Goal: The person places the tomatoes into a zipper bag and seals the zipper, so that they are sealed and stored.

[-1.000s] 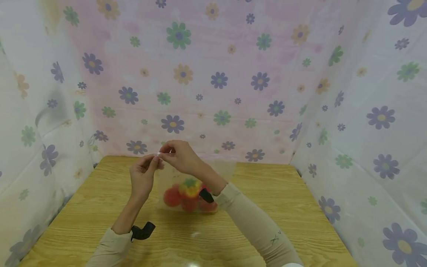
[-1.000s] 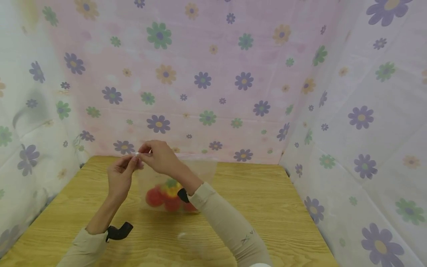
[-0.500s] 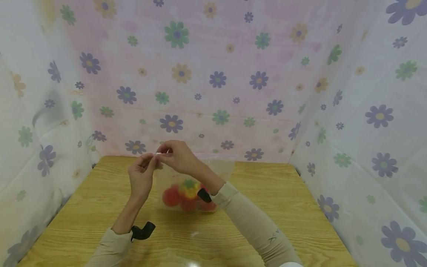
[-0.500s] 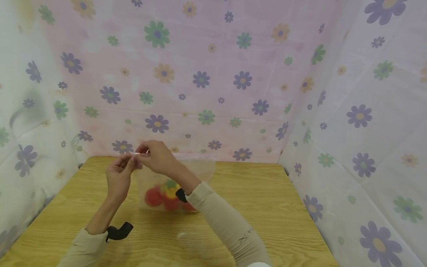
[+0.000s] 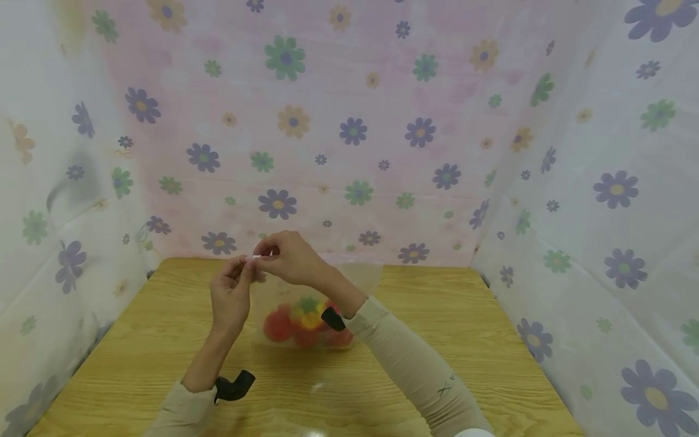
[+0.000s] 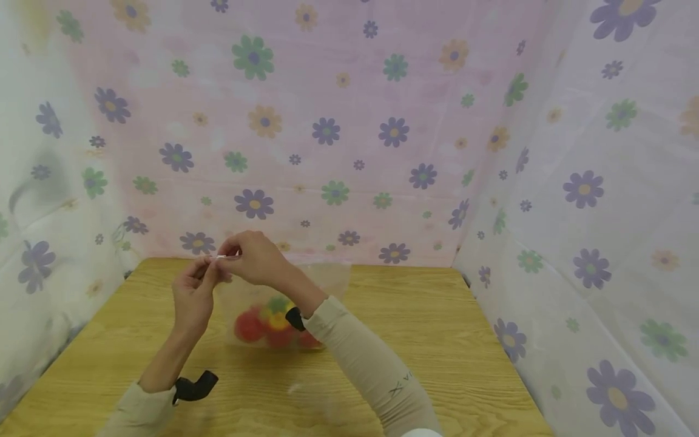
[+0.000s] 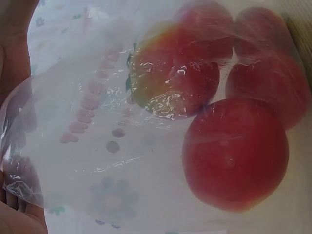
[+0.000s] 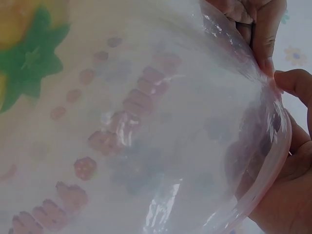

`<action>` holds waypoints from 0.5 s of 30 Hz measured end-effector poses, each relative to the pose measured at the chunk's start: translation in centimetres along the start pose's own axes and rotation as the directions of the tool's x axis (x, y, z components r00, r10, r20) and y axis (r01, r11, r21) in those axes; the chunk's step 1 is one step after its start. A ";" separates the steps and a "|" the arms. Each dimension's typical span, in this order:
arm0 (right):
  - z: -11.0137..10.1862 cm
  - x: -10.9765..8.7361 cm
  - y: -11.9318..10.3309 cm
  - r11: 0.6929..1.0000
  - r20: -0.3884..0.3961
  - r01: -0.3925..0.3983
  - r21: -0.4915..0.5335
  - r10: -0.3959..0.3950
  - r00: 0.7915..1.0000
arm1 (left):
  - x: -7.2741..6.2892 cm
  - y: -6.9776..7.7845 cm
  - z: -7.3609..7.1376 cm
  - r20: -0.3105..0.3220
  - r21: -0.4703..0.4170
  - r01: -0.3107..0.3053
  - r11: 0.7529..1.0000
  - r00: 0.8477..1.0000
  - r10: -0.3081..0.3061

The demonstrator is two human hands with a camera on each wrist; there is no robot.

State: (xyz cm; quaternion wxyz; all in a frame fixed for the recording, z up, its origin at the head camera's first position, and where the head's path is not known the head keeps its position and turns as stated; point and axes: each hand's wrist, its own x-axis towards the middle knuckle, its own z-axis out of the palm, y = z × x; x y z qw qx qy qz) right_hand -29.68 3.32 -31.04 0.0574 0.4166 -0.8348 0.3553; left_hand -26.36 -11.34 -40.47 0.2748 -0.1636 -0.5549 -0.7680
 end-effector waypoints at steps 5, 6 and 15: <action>-0.1 -0.1 0.2 1.000 -0.003 -0.002 -0.010 0.002 1.000 | -0.1 0.0 0.1 -0.005 0.023 -0.017 1.000 1.000 0.017; -0.2 -0.2 0.2 1.000 -0.003 -0.002 -0.008 0.002 1.000 | -0.1 0.0 0.1 -0.005 0.027 -0.019 0.999 1.000 0.019; -0.5 -0.5 0.5 1.000 -0.007 -0.009 -0.011 0.009 1.000 | 0.0 -0.2 0.2 0.012 0.005 -0.047 0.999 0.999 0.047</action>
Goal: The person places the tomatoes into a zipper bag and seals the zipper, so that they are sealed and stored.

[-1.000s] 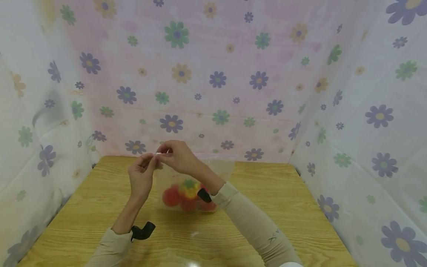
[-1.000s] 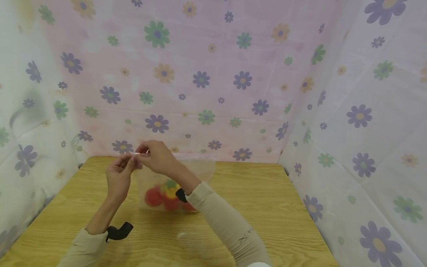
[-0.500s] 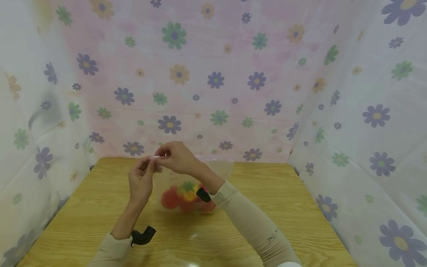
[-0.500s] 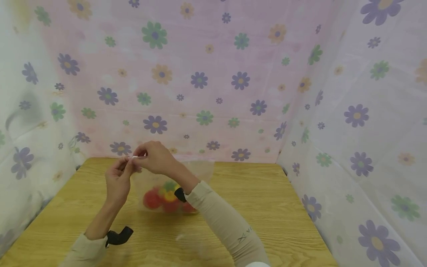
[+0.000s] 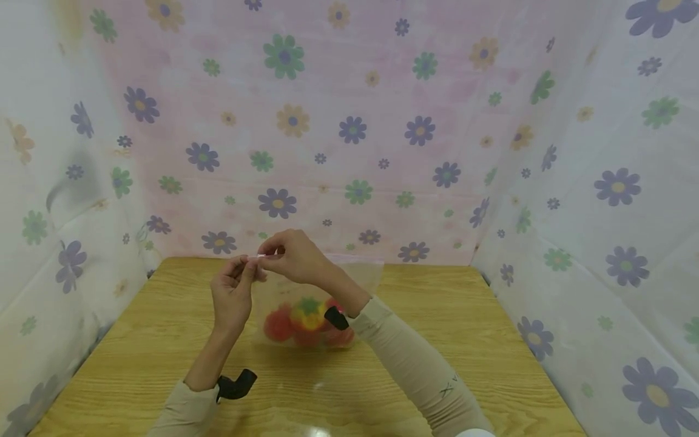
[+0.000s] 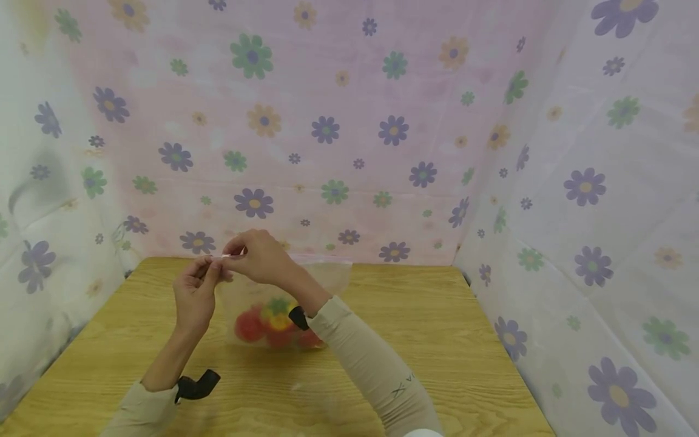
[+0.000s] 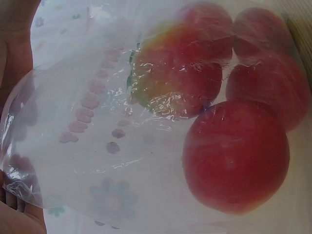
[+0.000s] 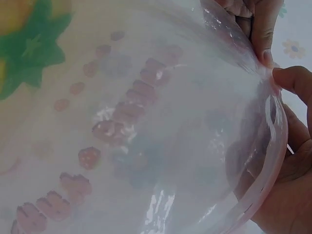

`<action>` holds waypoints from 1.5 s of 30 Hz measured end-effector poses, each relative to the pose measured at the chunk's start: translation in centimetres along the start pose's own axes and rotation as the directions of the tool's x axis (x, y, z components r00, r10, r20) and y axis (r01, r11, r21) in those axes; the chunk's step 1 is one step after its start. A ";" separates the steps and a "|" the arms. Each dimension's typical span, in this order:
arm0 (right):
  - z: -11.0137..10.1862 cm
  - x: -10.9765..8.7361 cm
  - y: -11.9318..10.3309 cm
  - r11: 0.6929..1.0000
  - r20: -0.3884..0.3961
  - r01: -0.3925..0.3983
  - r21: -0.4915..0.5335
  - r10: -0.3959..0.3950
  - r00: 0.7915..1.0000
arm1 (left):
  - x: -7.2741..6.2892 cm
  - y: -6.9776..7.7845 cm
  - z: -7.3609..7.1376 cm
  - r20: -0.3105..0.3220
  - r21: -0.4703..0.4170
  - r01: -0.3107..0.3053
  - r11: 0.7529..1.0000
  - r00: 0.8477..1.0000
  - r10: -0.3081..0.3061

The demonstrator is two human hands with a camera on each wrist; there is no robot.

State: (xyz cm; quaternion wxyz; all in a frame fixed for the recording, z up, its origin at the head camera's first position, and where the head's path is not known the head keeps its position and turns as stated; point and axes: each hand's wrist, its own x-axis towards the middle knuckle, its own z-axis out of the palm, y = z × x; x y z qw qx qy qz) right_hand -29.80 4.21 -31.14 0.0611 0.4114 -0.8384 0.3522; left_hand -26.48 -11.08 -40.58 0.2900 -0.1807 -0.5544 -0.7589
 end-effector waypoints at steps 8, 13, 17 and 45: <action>-0.3 -0.4 0.4 1.000 -0.015 -0.027 -0.013 0.027 1.000 | 0.0 0.0 -0.1 -0.015 -0.011 0.005 1.000 1.000 -0.006; -0.5 -0.8 0.5 0.999 -0.023 -0.042 0.004 0.042 0.999 | 0.0 -0.2 -0.1 -0.021 -0.020 0.007 1.000 1.000 -0.007; -0.7 -1.0 0.7 0.999 -0.028 -0.042 0.016 0.042 0.999 | 0.1 -0.3 -0.1 -0.021 -0.020 0.011 1.000 1.000 -0.012; -1.7 -2.8 2.0 0.999 -0.072 -0.031 -0.011 0.030 0.997 | 0.0 -0.1 0.1 -0.061 -0.044 0.077 0.996 0.995 -0.080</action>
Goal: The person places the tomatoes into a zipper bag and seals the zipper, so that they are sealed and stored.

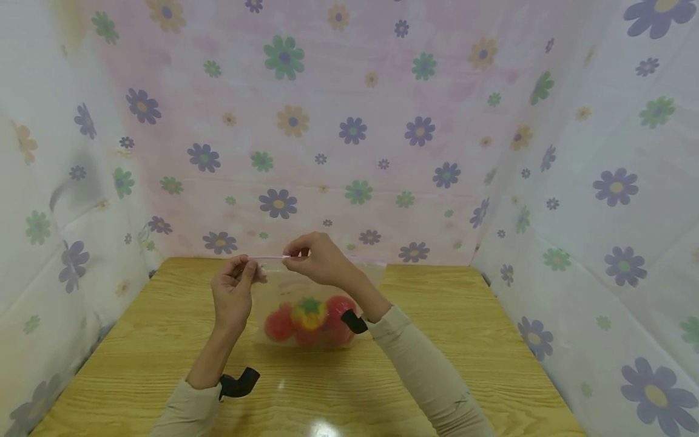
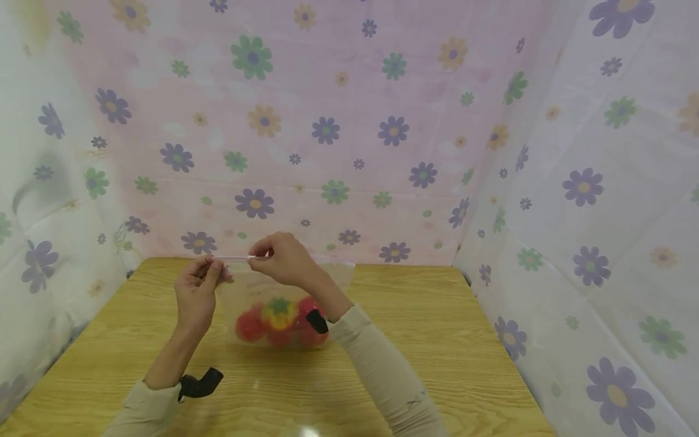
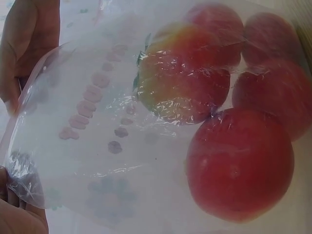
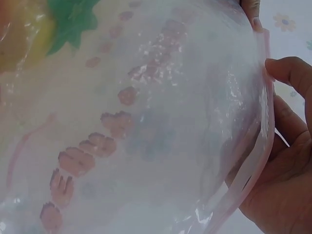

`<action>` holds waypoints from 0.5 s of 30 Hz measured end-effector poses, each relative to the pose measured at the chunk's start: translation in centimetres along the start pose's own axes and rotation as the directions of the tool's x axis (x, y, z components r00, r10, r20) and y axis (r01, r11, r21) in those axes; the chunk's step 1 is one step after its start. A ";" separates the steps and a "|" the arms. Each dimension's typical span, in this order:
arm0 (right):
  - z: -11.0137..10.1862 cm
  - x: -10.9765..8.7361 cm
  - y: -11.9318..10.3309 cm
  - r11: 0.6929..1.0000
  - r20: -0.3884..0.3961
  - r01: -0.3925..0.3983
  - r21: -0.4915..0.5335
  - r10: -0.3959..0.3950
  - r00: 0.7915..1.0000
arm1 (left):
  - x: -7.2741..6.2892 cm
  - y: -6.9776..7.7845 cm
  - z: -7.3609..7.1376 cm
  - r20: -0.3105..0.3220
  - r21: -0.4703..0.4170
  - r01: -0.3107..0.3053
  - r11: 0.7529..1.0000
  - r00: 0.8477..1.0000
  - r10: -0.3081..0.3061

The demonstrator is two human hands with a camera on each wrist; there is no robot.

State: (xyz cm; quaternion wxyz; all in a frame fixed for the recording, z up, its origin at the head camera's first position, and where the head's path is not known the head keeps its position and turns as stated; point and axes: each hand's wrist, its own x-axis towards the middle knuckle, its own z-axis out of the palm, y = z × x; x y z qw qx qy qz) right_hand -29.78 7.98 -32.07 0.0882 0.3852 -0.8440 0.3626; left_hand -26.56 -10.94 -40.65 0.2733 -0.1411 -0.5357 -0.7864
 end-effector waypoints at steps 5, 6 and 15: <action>-0.3 -0.3 0.2 1.000 0.009 0.002 -0.008 -0.002 1.000 | 0.1 -0.1 0.0 -0.002 -0.010 0.011 1.000 1.000 -0.011; -0.4 -0.3 0.2 1.000 0.011 0.002 -0.009 -0.002 1.000 | 0.1 -0.1 -0.1 -0.003 -0.008 0.011 1.000 1.000 -0.011; -0.9 -1.0 0.4 1.000 0.007 -0.006 0.025 0.006 1.000 | 0.2 0.0 0.0 0.004 -0.011 -0.003 1.000 1.000 0.003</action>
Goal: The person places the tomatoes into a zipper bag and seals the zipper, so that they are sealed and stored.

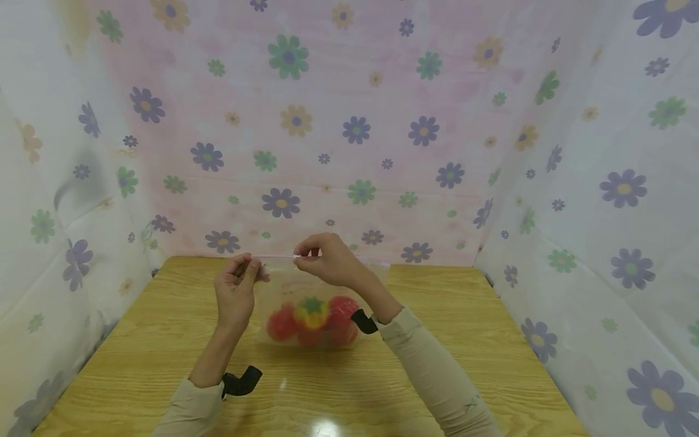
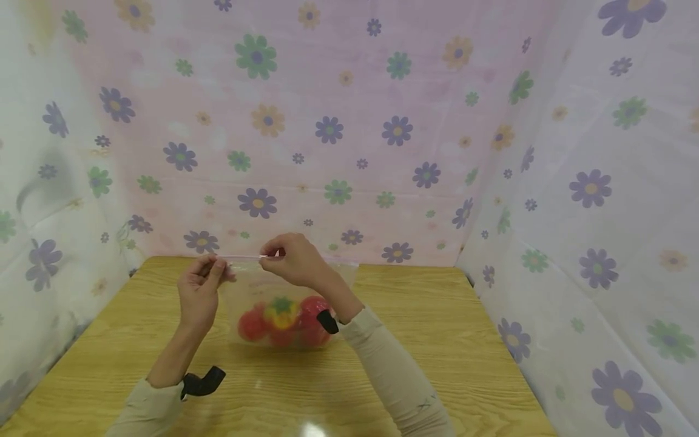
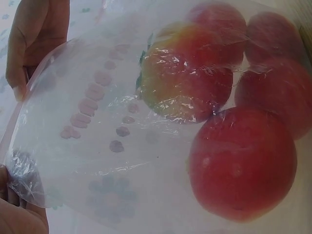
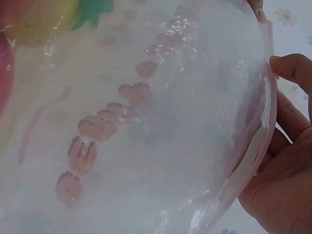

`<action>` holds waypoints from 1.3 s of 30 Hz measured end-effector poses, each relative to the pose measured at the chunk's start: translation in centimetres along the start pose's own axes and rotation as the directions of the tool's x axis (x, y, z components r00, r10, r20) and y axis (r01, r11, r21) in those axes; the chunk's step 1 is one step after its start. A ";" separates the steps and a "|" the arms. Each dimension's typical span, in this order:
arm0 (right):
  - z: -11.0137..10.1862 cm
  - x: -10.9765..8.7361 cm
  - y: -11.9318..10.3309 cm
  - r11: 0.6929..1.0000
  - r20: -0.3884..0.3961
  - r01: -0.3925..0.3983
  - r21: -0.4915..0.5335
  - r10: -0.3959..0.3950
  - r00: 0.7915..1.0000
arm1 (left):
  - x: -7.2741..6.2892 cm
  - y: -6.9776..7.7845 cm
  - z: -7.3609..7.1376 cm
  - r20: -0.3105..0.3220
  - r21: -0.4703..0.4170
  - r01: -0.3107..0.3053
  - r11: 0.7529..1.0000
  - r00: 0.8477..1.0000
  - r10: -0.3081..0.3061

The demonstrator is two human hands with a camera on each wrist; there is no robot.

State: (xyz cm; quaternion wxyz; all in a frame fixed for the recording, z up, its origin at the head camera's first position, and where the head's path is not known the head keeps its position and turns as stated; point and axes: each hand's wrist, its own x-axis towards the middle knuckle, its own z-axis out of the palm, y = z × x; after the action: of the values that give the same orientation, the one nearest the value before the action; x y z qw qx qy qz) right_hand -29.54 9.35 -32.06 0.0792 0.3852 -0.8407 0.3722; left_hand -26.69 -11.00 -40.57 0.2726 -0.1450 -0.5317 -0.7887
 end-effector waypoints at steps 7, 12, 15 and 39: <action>-0.4 -0.6 0.2 1.000 -0.004 0.009 -0.001 -0.009 1.000 | -0.1 0.1 0.1 0.004 0.016 -0.004 1.000 1.000 0.004; -0.7 -1.1 0.7 1.000 -0.011 -0.012 -0.020 0.012 1.000 | -0.1 0.2 0.0 0.013 0.008 -0.003 1.000 1.000 0.003; -1.0 -1.6 1.1 1.000 -0.018 -0.019 -0.024 0.018 1.000 | 0.0 0.3 -0.1 0.020 0.006 -0.003 1.000 1.000 0.003; -3.9 -3.8 3.8 0.992 0.044 -0.097 0.077 0.094 0.995 | 0.0 0.3 -1.0 0.018 -0.017 0.005 1.000 1.000 -0.004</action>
State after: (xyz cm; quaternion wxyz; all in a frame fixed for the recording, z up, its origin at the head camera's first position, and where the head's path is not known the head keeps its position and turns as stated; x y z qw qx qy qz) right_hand -30.19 15.90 -33.07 0.0289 0.3547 -0.8443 0.4007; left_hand -26.42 -11.98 -40.72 0.2648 -0.1532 -0.5278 -0.7923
